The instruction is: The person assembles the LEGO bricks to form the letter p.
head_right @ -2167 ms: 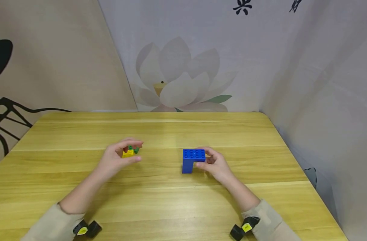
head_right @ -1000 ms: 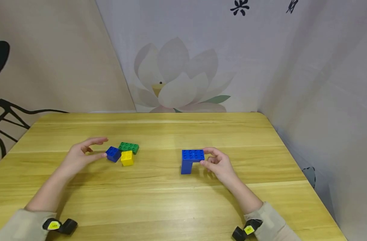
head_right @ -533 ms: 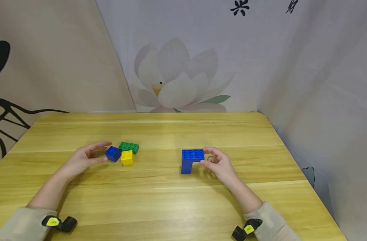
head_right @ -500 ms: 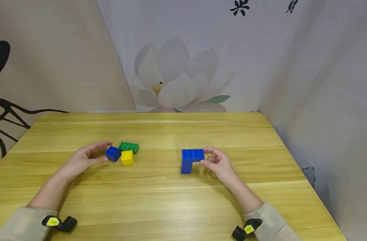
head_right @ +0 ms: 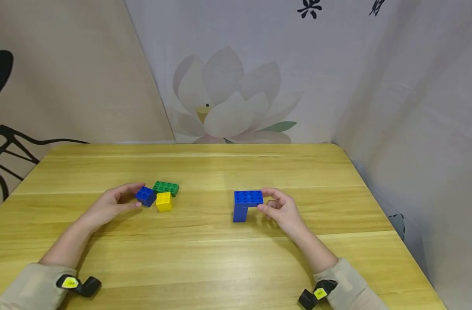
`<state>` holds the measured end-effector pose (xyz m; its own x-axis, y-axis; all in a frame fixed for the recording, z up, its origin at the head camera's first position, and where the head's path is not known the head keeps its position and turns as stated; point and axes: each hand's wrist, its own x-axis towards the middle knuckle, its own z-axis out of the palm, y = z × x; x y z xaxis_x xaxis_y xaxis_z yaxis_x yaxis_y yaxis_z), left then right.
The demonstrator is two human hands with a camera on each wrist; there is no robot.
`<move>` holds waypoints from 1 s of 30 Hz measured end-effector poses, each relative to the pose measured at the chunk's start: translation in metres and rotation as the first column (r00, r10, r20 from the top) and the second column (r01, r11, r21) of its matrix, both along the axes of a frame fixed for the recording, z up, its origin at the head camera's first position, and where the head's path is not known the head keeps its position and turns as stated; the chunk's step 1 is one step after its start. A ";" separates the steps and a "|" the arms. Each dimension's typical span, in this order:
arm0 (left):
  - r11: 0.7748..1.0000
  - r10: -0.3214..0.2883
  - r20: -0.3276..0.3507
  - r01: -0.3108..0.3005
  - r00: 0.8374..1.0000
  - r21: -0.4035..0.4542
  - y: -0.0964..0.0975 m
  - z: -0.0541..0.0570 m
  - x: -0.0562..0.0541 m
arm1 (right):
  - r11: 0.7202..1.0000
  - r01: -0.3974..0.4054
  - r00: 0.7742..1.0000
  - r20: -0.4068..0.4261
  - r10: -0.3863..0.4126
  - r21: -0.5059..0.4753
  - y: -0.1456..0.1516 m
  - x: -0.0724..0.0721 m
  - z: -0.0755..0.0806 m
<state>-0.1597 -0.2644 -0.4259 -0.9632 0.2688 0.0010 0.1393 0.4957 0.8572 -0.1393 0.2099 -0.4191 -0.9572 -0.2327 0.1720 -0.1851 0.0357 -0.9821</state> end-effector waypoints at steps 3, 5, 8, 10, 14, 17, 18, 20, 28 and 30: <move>1.000 0.006 -0.010 -0.006 1.000 0.007 0.000 -0.001 -0.001 | 1.000 -0.001 1.000 0.002 0.001 -0.003 0.000 0.000 0.001; 1.000 0.013 -0.017 -0.013 1.000 0.007 0.000 0.000 -0.001 | 1.000 -0.003 1.000 0.003 0.003 -0.007 0.000 0.000 0.001; 1.000 0.025 -0.023 -0.025 0.999 0.001 0.000 0.000 0.000 | 1.000 -0.005 1.000 0.002 0.005 -0.011 0.000 0.000 0.001; 0.999 0.032 -0.027 -0.032 0.999 -0.003 0.001 0.002 0.001 | 1.000 -0.007 1.000 -0.001 0.007 -0.009 0.000 0.000 0.001; 0.999 0.044 -0.029 -0.044 0.999 -0.007 0.001 0.004 0.004 | 1.000 -0.011 1.000 -0.001 0.011 -0.004 0.000 0.000 0.001; 0.998 0.055 -0.031 -0.055 0.998 -0.008 0.001 0.005 0.005 | 1.000 -0.013 1.000 0.000 0.013 -0.003 0.000 -0.001 0.001; 0.998 0.059 -0.033 -0.059 0.998 -0.009 0.001 0.005 0.005 | 1.000 -0.012 1.000 -0.001 0.012 -0.001 0.000 -0.001 0.000; 0.997 0.074 -0.038 -0.075 0.996 -0.023 0.002 0.006 0.005 | 1.000 -0.009 1.000 -0.001 0.009 0.006 0.000 0.000 0.000; 0.990 0.129 -0.094 -0.133 0.987 -0.042 0.006 0.015 0.006 | 1.000 -0.002 1.000 0.007 0.002 0.018 0.000 0.000 0.000; 0.989 0.138 -0.112 -0.142 0.984 -0.029 0.008 0.019 0.007 | 1.000 -0.005 1.000 0.004 0.005 0.012 0.000 0.000 0.000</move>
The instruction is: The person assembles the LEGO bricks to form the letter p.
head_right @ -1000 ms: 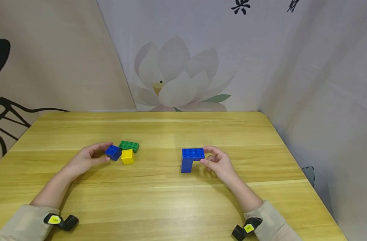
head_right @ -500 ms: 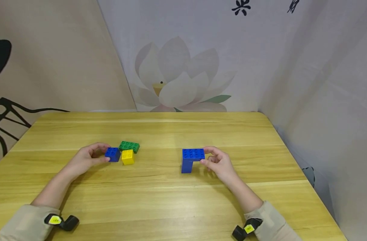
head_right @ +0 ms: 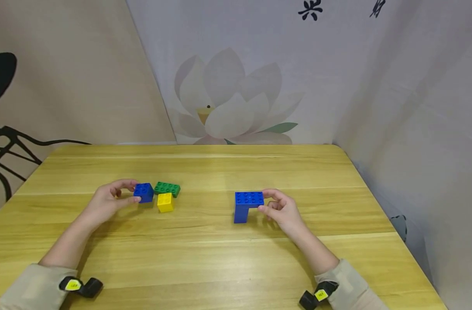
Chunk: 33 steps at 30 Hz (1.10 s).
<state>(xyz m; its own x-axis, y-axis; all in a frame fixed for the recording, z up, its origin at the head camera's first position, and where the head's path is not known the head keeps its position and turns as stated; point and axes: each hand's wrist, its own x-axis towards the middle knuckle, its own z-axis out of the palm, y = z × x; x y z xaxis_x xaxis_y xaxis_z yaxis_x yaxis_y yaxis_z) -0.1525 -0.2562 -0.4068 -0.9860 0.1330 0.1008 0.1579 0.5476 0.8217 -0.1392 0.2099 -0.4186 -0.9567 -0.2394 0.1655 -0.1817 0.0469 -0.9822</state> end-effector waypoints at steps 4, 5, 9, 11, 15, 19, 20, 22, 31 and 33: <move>1.000 0.017 -0.041 -0.017 0.999 0.005 0.007 0.006 0.003 | 1.000 -0.006 1.000 -0.007 0.006 -0.004 0.001 0.000 -0.001; 1.000 0.022 -0.051 -0.021 0.998 0.005 0.008 0.007 0.003 | 1.000 -0.007 1.000 -0.007 0.007 -0.004 0.001 0.000 -0.001; 0.999 0.033 -0.081 -0.033 0.996 0.012 0.017 0.013 0.006 | 1.000 0.000 1.000 0.004 0.000 0.000 0.001 0.000 -0.002; 0.999 0.034 -0.086 -0.032 0.996 0.026 0.021 0.017 0.008 | 1.000 0.001 1.000 0.005 -0.001 0.001 0.001 0.000 -0.001; 0.998 0.026 -0.090 -0.021 0.996 0.054 0.030 0.024 0.012 | 1.000 -0.003 1.000 -0.002 0.003 -0.009 0.000 0.000 -0.001; 0.998 0.019 -0.104 -0.014 0.994 0.053 0.039 0.030 0.017 | 1.000 0.000 1.000 -0.002 0.000 -0.005 0.000 0.001 0.000; 0.999 0.018 -0.107 -0.012 0.994 0.053 0.041 0.031 0.018 | 1.000 0.003 1.000 0.001 -0.003 -0.001 0.000 0.001 0.000; 0.998 0.010 -0.113 -0.003 0.993 0.063 0.046 0.034 0.020 | 1.000 0.008 1.000 0.011 -0.008 0.008 -0.001 0.001 0.001; 0.988 -0.032 -0.129 0.051 0.991 0.144 0.069 0.041 0.024 | 0.999 0.020 1.000 0.013 -0.020 0.042 -0.001 0.001 0.001; 0.986 -0.042 -0.127 0.062 0.991 0.152 0.074 0.041 0.024 | 0.999 0.021 1.000 0.011 -0.022 0.040 0.000 0.001 0.001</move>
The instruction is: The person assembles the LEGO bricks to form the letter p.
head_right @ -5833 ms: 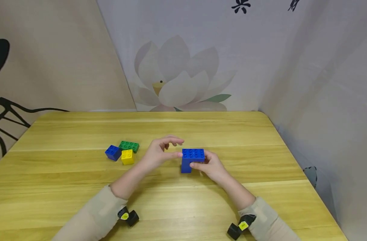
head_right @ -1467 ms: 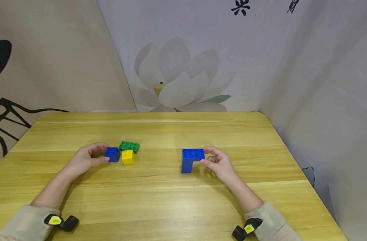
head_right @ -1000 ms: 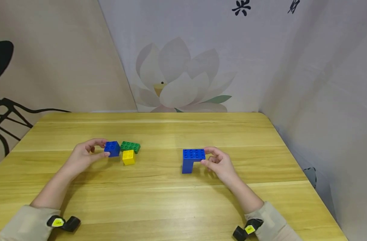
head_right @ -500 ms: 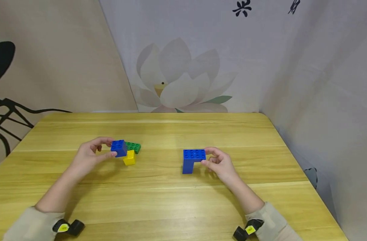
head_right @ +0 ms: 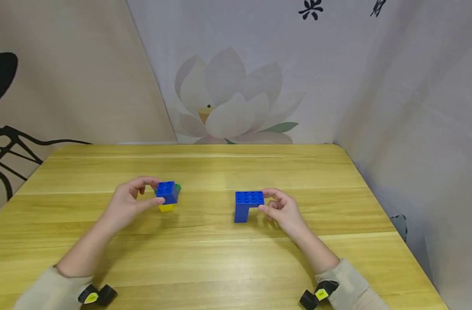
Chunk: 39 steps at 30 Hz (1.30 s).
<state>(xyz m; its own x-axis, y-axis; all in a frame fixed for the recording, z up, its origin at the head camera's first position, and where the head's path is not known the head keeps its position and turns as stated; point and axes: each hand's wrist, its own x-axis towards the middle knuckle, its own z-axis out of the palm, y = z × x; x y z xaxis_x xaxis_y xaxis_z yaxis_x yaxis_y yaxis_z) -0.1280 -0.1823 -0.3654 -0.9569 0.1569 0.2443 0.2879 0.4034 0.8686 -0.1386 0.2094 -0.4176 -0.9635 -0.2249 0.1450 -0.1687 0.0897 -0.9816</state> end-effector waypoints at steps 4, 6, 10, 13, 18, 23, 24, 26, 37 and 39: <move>0.999 -0.017 0.025 0.016 1.000 0.030 0.010 0.002 0.000 | 1.000 0.003 1.000 0.000 -0.003 -0.003 0.000 0.000 0.000; 0.999 -0.022 0.039 0.021 0.999 0.040 0.015 0.003 0.000 | 1.000 0.003 1.000 0.003 -0.003 -0.001 0.000 0.000 0.000; 0.997 -0.046 0.055 0.043 0.997 0.068 0.025 0.005 -0.001 | 1.000 0.001 1.000 0.007 -0.001 0.002 0.000 -0.001 0.000; 0.995 -0.061 0.042 0.058 0.997 0.076 0.031 0.006 -0.002 | 1.000 -0.002 1.000 0.005 0.002 -0.004 0.000 -0.001 0.000; 0.996 -0.062 0.003 0.061 0.998 0.065 0.040 0.009 -0.003 | 1.000 -0.003 1.000 -0.001 0.003 -0.006 -0.001 -0.001 0.001; 0.994 -0.080 -0.011 0.081 0.997 0.071 0.050 0.011 -0.005 | 1.000 -0.008 1.000 -0.001 0.008 -0.017 -0.001 -0.001 0.000; 0.993 -0.085 -0.013 0.086 0.996 0.075 0.053 0.012 -0.005 | 1.000 -0.010 1.000 -0.002 0.010 -0.020 0.000 -0.001 0.000; 0.992 -0.091 -0.013 0.092 0.996 0.082 0.057 0.013 -0.006 | 0.999 -0.013 1.000 -0.001 0.013 -0.030 0.000 -0.001 0.000; 0.985 -0.141 -0.032 0.143 0.990 0.098 0.083 0.015 -0.010 | 0.998 -0.022 1.000 0.001 0.022 -0.062 0.000 0.000 0.000; 0.984 -0.145 -0.037 0.148 0.989 0.095 0.087 0.016 -0.009 | 0.998 -0.023 1.000 0.000 0.023 -0.067 0.000 0.000 0.001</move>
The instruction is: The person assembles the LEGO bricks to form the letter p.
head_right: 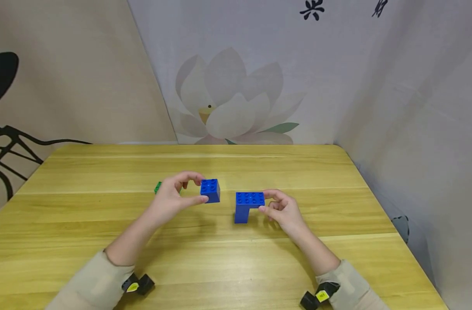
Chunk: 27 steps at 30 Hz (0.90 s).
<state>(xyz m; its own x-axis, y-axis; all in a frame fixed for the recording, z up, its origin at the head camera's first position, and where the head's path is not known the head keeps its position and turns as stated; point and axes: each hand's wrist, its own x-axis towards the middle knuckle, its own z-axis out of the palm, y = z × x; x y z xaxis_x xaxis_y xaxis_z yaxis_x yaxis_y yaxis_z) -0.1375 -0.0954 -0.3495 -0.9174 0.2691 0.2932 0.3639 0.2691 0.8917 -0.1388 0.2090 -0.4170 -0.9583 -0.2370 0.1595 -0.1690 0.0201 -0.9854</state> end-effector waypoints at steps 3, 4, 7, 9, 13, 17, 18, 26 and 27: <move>1.000 -0.006 -0.008 0.006 1.000 0.003 0.006 0.001 0.000 | 1.000 0.001 1.000 -0.005 -0.001 -0.003 0.000 0.001 0.001; 1.000 -0.008 -0.012 0.008 1.000 0.003 0.008 0.001 -0.001 | 1.000 0.001 1.000 -0.007 -0.001 -0.003 0.000 0.001 0.001; 1.000 -0.019 -0.021 0.019 1.000 0.003 0.013 0.002 -0.002 | 1.000 0.001 1.000 -0.010 -0.001 -0.005 0.000 0.002 0.002; 1.000 -0.027 -0.025 0.027 0.999 -0.001 0.017 0.002 -0.002 | 1.000 0.001 1.000 -0.008 -0.001 -0.008 0.000 0.002 0.002; 0.999 -0.036 -0.016 0.036 0.999 -0.001 0.025 0.002 -0.003 | 1.000 -0.001 1.000 -0.005 0.001 -0.010 0.000 0.001 0.001; 0.999 -0.034 -0.001 0.034 0.999 0.003 0.033 0.004 -0.002 | 1.000 -0.002 1.000 -0.004 0.002 -0.005 0.000 0.000 0.000; 0.999 -0.034 0.002 0.034 0.999 0.006 0.035 0.004 -0.002 | 1.000 -0.002 1.000 -0.003 0.002 -0.004 0.000 0.000 0.000; 0.998 -0.051 -0.001 0.051 0.999 0.043 0.049 0.001 -0.007 | 1.000 0.006 1.000 0.010 -0.007 0.017 0.000 0.000 0.001; 0.997 -0.053 0.001 0.052 0.999 0.049 0.051 0.000 -0.007 | 1.000 0.009 1.000 0.011 -0.009 0.022 0.000 0.000 0.002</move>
